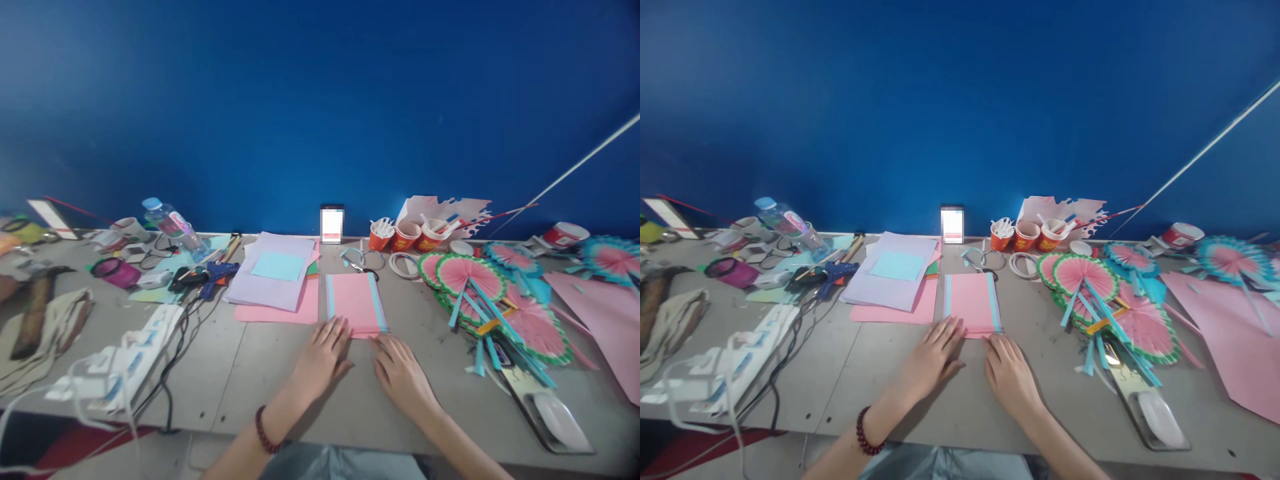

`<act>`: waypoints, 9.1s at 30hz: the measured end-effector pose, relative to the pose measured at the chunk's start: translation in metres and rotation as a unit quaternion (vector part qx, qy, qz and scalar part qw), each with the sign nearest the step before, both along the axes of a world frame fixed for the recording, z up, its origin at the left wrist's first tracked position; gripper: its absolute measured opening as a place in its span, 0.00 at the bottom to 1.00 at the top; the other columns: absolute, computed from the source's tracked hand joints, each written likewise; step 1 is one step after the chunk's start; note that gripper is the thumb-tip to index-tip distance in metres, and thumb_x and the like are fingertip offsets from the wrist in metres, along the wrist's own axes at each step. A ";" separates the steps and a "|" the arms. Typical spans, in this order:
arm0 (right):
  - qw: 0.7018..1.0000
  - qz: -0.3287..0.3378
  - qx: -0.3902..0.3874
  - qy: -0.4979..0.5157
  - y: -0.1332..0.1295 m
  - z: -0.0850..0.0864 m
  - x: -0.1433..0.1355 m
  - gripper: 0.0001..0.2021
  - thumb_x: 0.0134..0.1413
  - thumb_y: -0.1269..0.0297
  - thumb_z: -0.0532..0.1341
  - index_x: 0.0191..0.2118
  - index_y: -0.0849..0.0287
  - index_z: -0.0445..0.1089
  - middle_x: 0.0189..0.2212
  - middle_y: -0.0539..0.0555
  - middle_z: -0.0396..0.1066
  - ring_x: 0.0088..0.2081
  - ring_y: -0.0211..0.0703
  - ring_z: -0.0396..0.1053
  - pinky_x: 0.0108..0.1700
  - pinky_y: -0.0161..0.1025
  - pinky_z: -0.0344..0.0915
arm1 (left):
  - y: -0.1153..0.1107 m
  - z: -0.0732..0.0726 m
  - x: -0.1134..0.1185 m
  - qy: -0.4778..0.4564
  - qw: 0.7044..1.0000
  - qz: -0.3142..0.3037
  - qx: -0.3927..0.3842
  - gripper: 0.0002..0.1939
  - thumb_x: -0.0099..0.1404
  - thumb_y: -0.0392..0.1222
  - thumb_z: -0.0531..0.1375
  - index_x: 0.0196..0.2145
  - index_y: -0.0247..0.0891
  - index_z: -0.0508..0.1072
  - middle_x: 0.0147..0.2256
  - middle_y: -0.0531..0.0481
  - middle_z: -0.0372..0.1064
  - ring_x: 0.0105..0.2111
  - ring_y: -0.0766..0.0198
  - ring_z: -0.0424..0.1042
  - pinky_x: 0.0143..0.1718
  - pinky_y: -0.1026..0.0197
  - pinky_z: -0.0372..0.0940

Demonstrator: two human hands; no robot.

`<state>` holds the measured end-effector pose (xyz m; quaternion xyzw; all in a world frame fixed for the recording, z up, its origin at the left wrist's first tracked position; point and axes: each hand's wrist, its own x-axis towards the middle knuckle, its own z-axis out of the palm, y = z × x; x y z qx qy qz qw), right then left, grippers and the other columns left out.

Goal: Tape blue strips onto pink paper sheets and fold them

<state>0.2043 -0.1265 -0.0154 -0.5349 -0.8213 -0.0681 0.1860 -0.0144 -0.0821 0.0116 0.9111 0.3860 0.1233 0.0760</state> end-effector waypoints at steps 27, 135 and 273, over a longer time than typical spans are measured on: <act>0.998 0.040 0.037 -0.027 0.054 0.017 -0.002 0.10 0.60 0.75 0.51 0.36 0.61 0.69 0.35 0.57 0.72 0.37 0.45 0.68 0.40 0.40 0.65 | 0.039 0.023 -0.001 -0.036 0.998 -0.012 -0.057 0.19 0.68 0.50 0.52 0.53 0.42 0.65 0.57 0.42 0.61 0.56 0.52 0.61 0.52 0.50 0.61; 0.814 -0.012 -0.286 0.506 0.141 0.048 -0.010 0.12 0.45 0.55 0.62 0.28 0.60 0.72 0.24 0.50 0.71 0.26 0.38 0.65 0.30 0.35 0.60 | 0.107 0.032 -0.002 -0.374 0.819 0.137 -0.412 0.17 0.47 0.45 0.69 0.33 0.33 0.75 0.26 0.50 0.70 0.28 0.64 0.69 0.30 0.64 0.61; 0.651 -0.106 -0.379 0.649 0.128 0.023 0.015 0.22 0.32 0.54 0.71 0.36 0.61 0.76 0.24 0.50 0.72 0.25 0.36 0.65 0.32 0.36 0.62 | 0.089 -0.001 -0.014 -0.494 0.798 0.222 -0.264 0.17 0.55 0.48 0.62 0.38 0.34 0.78 0.30 0.46 0.76 0.24 0.66 0.69 0.25 0.66 0.62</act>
